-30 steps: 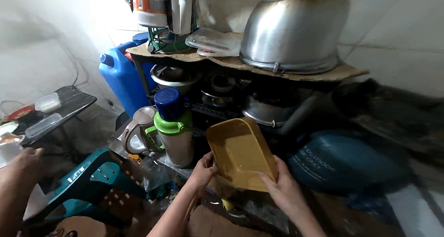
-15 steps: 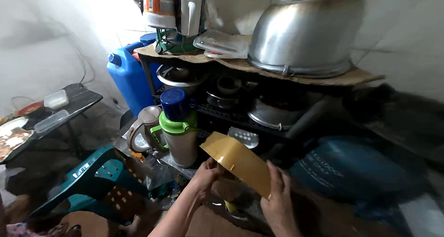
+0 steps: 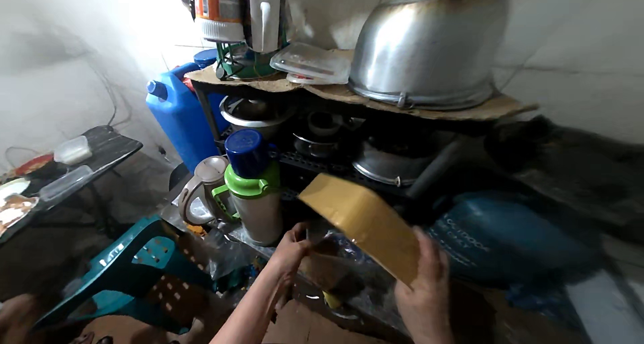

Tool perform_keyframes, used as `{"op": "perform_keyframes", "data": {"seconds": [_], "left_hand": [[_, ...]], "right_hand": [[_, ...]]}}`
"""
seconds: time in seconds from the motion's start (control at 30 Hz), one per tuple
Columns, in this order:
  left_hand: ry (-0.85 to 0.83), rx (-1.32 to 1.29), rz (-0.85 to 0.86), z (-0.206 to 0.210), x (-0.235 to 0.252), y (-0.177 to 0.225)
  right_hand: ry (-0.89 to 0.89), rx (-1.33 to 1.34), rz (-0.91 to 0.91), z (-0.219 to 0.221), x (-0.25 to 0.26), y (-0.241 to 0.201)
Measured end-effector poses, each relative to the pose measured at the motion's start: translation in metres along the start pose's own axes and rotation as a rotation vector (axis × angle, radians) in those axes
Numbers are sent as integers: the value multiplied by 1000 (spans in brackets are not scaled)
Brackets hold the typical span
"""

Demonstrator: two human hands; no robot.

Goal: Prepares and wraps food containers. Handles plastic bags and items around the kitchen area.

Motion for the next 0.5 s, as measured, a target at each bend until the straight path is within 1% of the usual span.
{"op": "perform_keyframes", "data": {"seconds": [0.07,0.1,0.17,0.2,0.27,0.33,0.37,0.4,0.47,0.5], "left_hand": [[15,6,-10,-4,0,-1],[26,-19,-1,-2,-2,0],[63,-96,25,11,-8,4],[47,-114,26,15,-7,3],[-18,-60,25,15,0,4],[-52,66,8,9,-1,3],[-46,112,10,5,0,5],[-35,147,20,-1,1,6],[-34,198,31,-10,-1,4],[-34,215,29,-14,-4,3]], "right_hand": [[67,-1,11,-15,-1,-3],[41,-4,21,-10,-6,-3],[-102,-36,42,18,-20,1],[-148,-52,68,27,-22,5],[-182,-32,127,30,-10,13],[-170,14,212,20,-4,26],[-175,54,294,13,0,35],[-181,100,422,6,2,46],[-202,206,745,-8,-3,72],[-223,241,843,-14,-6,86]]}}
Point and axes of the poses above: each hand's wrist, its own x-axis towards the middle knuckle, its own z-axis out of the palm, y = z × x, the point moved 10 cm from there along x, towards the middle knuckle, and after that the axes turned 11 degrees about z, right-handed, at the moved point
